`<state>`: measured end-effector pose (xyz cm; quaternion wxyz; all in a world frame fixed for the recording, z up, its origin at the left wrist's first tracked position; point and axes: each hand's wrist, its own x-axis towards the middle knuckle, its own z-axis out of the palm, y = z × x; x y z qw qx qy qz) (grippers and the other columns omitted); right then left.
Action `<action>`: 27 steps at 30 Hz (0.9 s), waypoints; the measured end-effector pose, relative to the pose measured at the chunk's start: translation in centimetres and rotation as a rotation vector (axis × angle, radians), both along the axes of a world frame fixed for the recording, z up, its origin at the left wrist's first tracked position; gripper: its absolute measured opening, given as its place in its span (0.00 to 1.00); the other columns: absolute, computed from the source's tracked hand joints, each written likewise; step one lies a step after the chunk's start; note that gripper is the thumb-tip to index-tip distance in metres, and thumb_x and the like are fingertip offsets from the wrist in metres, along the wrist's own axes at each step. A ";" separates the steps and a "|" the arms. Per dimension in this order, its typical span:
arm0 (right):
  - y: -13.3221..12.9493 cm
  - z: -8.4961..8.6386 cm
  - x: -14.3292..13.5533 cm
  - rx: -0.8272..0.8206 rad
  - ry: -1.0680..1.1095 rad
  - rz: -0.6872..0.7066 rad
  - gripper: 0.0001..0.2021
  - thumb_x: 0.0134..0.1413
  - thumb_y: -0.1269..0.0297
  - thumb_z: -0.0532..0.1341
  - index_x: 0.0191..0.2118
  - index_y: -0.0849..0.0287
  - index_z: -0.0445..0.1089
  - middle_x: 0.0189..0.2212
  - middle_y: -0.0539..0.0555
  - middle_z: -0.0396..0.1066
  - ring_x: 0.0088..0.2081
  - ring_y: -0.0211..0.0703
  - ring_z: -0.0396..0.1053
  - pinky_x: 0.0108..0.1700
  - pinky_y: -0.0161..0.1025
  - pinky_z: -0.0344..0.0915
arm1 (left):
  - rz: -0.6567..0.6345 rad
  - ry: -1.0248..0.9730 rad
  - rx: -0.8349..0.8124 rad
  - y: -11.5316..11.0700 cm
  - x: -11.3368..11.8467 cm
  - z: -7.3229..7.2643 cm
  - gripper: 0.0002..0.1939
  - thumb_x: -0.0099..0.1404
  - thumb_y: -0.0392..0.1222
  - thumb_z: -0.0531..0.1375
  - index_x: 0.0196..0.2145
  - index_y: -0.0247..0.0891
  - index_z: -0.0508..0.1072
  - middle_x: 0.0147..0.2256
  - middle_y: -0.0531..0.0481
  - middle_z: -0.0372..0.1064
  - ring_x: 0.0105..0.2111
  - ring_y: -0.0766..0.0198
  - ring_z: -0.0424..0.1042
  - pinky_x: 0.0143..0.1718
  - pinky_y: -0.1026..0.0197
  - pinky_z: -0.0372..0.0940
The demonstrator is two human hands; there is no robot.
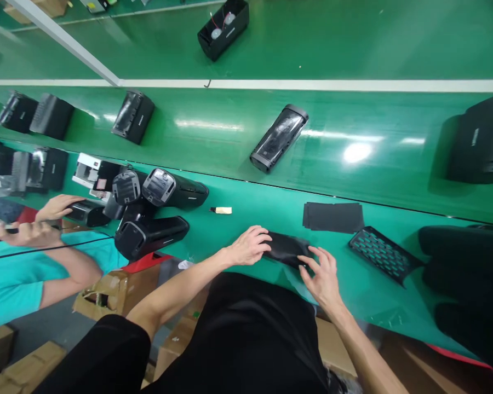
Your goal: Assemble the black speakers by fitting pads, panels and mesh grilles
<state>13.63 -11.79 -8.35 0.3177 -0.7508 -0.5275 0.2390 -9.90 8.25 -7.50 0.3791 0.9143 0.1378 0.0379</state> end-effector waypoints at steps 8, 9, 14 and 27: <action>0.5 -1.0 0.3 -0.214 0.160 -0.373 0.19 0.57 0.49 0.63 0.48 0.54 0.75 0.48 0.61 0.70 0.45 0.56 0.71 0.48 0.55 0.70 | 0.528 0.152 -0.063 -0.8 0.4 -1.9 0.22 0.66 0.39 0.61 0.57 0.37 0.74 0.53 0.38 0.71 0.54 0.49 0.67 0.59 0.42 0.66; 1.3 -1.1 0.7 -0.255 0.218 -0.413 0.23 0.53 0.46 0.65 0.50 0.55 0.75 0.46 0.60 0.69 0.41 0.54 0.70 0.47 0.55 0.70 | 0.543 0.201 -0.077 -0.4 1.0 -2.1 0.22 0.67 0.43 0.63 0.58 0.37 0.74 0.54 0.38 0.71 0.54 0.48 0.67 0.59 0.42 0.66; 4.1 -0.9 1.9 -0.359 0.516 -0.509 0.20 0.38 0.44 0.73 0.33 0.53 0.78 0.37 0.54 0.70 0.37 0.50 0.66 0.49 0.51 0.67 | 0.496 0.228 -0.311 1.2 3.0 -1.3 0.12 0.71 0.50 0.62 0.40 0.39 0.79 0.43 0.44 0.74 0.46 0.54 0.69 0.53 0.52 0.65; 4.3 3.9 1.4 -0.433 1.260 -0.640 0.31 0.28 0.53 0.83 0.43 0.53 0.78 0.33 0.53 0.81 0.32 0.48 0.77 0.36 0.43 0.73 | 0.721 0.228 -1.268 0.7 3.3 4.6 0.24 0.61 0.47 0.66 0.52 0.40 0.66 0.30 0.57 0.70 0.21 0.67 0.70 0.21 0.66 0.62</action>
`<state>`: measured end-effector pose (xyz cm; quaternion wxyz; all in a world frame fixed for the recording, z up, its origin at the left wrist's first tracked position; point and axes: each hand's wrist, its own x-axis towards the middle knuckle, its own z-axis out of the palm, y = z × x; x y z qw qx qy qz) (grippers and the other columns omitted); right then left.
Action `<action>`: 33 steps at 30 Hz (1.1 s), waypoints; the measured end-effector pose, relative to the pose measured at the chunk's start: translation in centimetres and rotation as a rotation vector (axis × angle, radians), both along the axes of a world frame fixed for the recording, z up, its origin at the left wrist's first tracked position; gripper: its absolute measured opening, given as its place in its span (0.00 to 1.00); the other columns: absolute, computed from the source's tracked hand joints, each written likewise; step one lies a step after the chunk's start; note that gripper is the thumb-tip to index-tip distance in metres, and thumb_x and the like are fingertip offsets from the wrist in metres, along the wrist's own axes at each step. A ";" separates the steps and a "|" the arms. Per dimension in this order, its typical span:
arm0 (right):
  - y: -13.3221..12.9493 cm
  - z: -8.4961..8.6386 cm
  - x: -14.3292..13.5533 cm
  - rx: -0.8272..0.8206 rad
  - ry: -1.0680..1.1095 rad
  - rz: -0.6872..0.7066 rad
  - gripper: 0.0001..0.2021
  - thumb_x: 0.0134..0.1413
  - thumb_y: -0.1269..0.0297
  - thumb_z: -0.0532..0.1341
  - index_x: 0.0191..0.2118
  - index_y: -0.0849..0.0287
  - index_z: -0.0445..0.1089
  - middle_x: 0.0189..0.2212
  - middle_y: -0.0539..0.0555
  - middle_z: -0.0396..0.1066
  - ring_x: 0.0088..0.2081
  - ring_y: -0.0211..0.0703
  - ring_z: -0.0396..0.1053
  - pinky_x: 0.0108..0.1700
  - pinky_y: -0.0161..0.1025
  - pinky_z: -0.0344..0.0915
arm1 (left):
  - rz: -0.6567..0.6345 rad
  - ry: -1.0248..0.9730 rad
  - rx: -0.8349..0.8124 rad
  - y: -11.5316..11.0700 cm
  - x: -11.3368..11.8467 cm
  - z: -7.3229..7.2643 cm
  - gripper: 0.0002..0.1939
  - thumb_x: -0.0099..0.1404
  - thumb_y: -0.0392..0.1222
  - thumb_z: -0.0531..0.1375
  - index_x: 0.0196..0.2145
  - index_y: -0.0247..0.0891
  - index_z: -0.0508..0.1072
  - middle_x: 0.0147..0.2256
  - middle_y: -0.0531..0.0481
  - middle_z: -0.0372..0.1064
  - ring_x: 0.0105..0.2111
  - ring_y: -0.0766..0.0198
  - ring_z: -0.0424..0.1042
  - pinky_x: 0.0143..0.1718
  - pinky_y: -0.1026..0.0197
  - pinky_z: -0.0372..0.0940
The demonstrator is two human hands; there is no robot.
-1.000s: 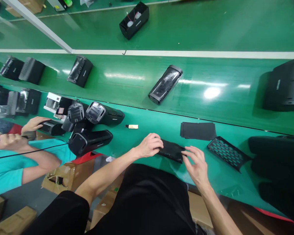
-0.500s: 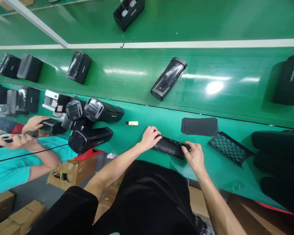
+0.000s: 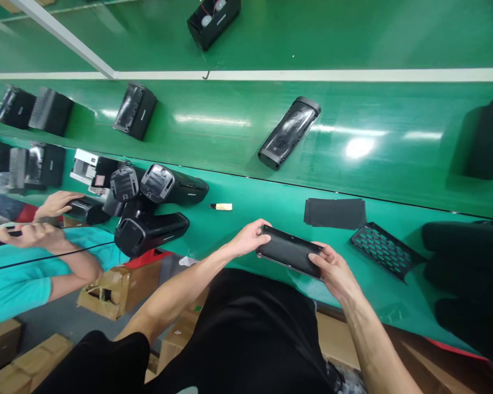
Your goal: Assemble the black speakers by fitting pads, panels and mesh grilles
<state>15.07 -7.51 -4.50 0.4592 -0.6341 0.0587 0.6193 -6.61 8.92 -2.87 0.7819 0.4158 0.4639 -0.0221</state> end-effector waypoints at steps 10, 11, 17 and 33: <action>-0.4 1.6 -0.7 0.026 -0.066 -0.044 0.27 0.35 0.49 0.81 0.42 0.53 0.78 0.32 0.51 0.80 0.32 0.45 0.76 0.38 0.40 0.72 | 0.003 -0.018 0.117 0.0 -0.8 1.4 0.20 0.68 0.51 0.61 0.52 0.37 0.73 0.22 0.62 0.56 0.21 0.70 0.55 0.25 0.66 0.50; -0.4 1.6 -0.6 0.028 -0.067 -0.042 0.27 0.35 0.49 0.81 0.42 0.52 0.78 0.33 0.51 0.80 0.32 0.46 0.76 0.38 0.41 0.72 | -0.008 -0.017 0.130 0.0 -0.9 1.5 0.20 0.67 0.51 0.61 0.53 0.37 0.73 0.22 0.62 0.56 0.21 0.70 0.54 0.25 0.66 0.50; -0.6 2.1 -0.4 0.014 -0.116 -0.033 0.25 0.39 0.47 0.79 0.42 0.52 0.78 0.30 0.50 0.79 0.30 0.45 0.74 0.35 0.40 0.70 | -0.040 -0.016 0.197 0.0 -0.9 2.4 0.19 0.67 0.46 0.60 0.53 0.37 0.74 0.21 0.62 0.54 0.21 0.70 0.53 0.26 0.66 0.47; -0.9 3.3 -0.5 0.052 -0.158 -0.081 0.24 0.39 0.47 0.79 0.40 0.51 0.76 0.29 0.48 0.76 0.29 0.44 0.71 0.35 0.39 0.69 | 0.019 -0.038 0.158 -0.5 -1.0 2.7 0.21 0.64 0.47 0.63 0.53 0.38 0.74 0.23 0.62 0.51 0.23 0.70 0.52 0.27 0.66 0.48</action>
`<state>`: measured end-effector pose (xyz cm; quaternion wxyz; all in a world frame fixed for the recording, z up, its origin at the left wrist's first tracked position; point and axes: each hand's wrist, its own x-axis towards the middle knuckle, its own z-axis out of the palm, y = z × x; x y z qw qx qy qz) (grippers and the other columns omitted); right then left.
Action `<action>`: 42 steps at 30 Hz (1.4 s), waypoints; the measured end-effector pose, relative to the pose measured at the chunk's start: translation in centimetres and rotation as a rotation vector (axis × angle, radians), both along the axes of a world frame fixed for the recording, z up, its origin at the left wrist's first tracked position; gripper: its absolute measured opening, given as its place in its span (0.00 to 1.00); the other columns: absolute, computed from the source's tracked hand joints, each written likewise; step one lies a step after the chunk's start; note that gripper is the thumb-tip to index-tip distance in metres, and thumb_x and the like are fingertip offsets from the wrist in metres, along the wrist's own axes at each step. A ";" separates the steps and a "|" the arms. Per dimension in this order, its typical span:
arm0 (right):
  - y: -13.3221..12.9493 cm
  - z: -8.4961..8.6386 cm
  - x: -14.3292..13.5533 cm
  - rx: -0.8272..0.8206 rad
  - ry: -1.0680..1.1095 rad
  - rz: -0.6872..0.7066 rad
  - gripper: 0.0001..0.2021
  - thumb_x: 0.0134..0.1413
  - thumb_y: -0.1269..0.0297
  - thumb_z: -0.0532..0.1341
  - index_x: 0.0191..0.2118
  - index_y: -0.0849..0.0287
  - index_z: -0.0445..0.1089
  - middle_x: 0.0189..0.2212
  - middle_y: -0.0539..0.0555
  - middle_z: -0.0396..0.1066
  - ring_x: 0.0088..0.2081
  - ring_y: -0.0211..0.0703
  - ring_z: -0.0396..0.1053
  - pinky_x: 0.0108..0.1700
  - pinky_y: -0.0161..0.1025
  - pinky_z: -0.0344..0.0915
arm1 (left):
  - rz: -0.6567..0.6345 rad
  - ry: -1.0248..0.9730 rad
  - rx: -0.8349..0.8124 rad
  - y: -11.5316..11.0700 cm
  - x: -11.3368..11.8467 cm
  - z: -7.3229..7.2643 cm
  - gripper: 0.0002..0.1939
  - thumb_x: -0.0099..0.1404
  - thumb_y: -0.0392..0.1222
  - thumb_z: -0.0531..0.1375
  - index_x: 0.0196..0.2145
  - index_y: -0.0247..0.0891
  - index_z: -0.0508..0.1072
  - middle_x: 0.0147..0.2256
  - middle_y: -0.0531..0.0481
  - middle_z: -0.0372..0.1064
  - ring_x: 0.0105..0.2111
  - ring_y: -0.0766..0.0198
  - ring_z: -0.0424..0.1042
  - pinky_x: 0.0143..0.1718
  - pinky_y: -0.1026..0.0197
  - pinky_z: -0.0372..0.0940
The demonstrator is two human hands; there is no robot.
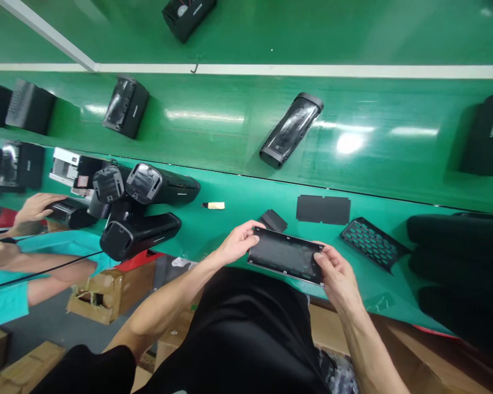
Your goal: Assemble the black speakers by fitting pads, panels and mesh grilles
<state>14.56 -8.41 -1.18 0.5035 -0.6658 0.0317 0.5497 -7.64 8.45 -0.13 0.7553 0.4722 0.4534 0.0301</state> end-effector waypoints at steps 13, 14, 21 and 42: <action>0.4 -1.2 -0.4 -0.057 0.083 -0.097 0.24 0.31 0.51 0.82 0.31 0.53 0.72 0.24 0.45 0.72 0.25 0.37 0.66 0.29 0.34 0.65 | -0.020 0.021 -0.037 -0.5 -0.4 -1.7 0.22 0.66 0.46 0.59 0.55 0.37 0.73 0.23 0.62 0.50 0.22 0.70 0.52 0.26 0.66 0.49; 0.3 -1.3 -0.4 -0.049 0.070 -0.093 0.23 0.33 0.50 0.81 0.31 0.53 0.72 0.24 0.45 0.72 0.25 0.38 0.67 0.29 0.34 0.66 | -0.028 0.005 -0.035 -0.4 -0.4 -1.5 0.22 0.65 0.44 0.59 0.56 0.37 0.73 0.23 0.63 0.49 0.22 0.70 0.51 0.26 0.66 0.49; -0.6 -1.7 0.2 -0.010 0.011 -0.011 0.24 0.43 0.46 0.78 0.45 0.52 0.79 0.33 0.49 0.78 0.30 0.41 0.71 0.33 0.36 0.69 | -0.065 -0.076 -0.004 -0.1 -0.4 0.2 0.29 0.62 0.39 0.62 0.61 0.37 0.69 0.27 0.60 0.55 0.26 0.70 0.55 0.30 0.65 0.50; -1.0 -2.9 0.5 -0.021 -0.011 -0.032 0.22 0.40 0.49 0.79 0.38 0.54 0.77 0.28 0.46 0.74 0.27 0.36 0.67 0.30 0.32 0.66 | -0.013 -0.180 -0.115 -0.7 -0.3 -0.3 0.35 0.57 0.35 0.65 0.63 0.37 0.65 0.34 0.55 0.67 0.34 0.67 0.67 0.39 0.64 0.59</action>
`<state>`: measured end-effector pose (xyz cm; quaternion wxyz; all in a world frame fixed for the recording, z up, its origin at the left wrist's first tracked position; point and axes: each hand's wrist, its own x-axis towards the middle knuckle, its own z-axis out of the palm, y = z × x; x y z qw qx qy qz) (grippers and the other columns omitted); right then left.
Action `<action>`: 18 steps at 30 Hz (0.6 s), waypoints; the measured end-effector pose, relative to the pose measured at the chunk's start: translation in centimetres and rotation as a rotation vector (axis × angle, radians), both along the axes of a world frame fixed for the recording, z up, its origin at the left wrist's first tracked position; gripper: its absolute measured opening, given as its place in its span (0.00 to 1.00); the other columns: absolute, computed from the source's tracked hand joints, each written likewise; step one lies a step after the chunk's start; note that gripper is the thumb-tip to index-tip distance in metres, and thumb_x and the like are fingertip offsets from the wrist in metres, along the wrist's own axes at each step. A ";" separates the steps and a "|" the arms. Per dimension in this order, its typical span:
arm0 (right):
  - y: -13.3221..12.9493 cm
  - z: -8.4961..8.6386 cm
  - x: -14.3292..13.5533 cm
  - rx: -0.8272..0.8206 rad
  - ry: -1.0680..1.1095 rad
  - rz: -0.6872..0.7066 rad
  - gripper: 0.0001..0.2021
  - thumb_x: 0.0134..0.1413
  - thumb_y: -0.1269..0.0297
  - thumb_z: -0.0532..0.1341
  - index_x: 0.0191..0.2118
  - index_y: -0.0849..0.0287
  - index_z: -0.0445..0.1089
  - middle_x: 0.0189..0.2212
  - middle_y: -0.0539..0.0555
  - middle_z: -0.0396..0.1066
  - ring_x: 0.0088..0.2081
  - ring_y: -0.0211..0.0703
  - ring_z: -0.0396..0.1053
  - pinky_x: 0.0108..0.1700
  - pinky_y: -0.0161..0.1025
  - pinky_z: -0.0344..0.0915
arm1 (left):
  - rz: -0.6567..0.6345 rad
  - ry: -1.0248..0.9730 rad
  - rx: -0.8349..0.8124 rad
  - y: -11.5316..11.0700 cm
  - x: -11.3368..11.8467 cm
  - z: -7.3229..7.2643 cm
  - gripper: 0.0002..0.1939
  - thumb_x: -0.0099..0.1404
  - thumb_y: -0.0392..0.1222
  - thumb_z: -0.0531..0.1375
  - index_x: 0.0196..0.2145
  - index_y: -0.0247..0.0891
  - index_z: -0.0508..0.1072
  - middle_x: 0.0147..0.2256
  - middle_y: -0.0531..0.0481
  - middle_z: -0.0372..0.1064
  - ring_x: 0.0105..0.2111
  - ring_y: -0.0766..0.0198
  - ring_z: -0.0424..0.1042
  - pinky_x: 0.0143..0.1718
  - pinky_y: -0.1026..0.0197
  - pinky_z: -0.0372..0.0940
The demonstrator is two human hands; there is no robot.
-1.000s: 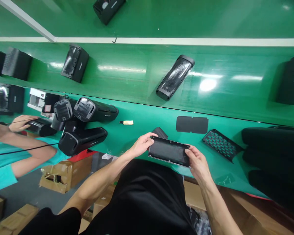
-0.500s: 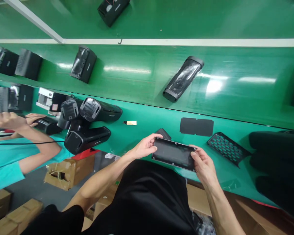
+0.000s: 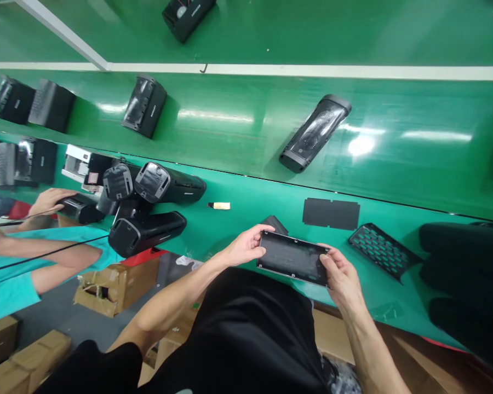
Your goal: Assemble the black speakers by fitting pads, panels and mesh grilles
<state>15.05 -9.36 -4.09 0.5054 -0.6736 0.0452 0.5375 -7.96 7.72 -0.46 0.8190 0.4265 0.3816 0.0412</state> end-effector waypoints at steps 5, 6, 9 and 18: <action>0.1 0.2 0.0 -0.007 0.027 -0.007 0.23 0.40 0.49 0.80 0.41 0.53 0.78 0.30 0.47 0.75 0.29 0.37 0.69 0.33 0.32 0.67 | 0.003 -0.009 -0.013 0.0 0.0 -0.1 0.35 0.58 0.34 0.65 0.63 0.37 0.65 0.35 0.55 0.67 0.34 0.67 0.67 0.38 0.64 0.60; 0.1 0.2 0.1 -0.012 0.029 -0.012 0.24 0.39 0.49 0.80 0.41 0.53 0.78 0.30 0.47 0.76 0.29 0.37 0.69 0.33 0.33 0.67 | 0.003 -0.014 -0.015 0.0 0.0 -0.2 0.35 0.58 0.34 0.65 0.63 0.37 0.65 0.36 0.54 0.67 0.34 0.67 0.67 0.39 0.64 0.60; 0.3 0.3 0.1 -0.016 0.042 -0.023 0.25 0.37 0.48 0.81 0.41 0.53 0.79 0.30 0.47 0.76 0.30 0.38 0.69 0.34 0.33 0.68 | 0.002 -0.038 -0.022 -0.1 0.0 -0.3 0.35 0.58 0.34 0.65 0.63 0.38 0.65 0.39 0.52 0.69 0.36 0.67 0.69 0.39 0.65 0.60; 1.4 1.5 1.1 0.003 0.030 0.004 0.24 0.37 0.49 0.81 0.42 0.51 0.80 0.31 0.48 0.77 0.29 0.38 0.71 0.32 0.33 0.68 | 0.037 -0.114 -0.104 0.0 -0.6 -0.9 0.33 0.63 0.49 0.71 0.62 0.40 0.68 0.42 0.49 0.71 0.38 0.64 0.72 0.40 0.63 0.67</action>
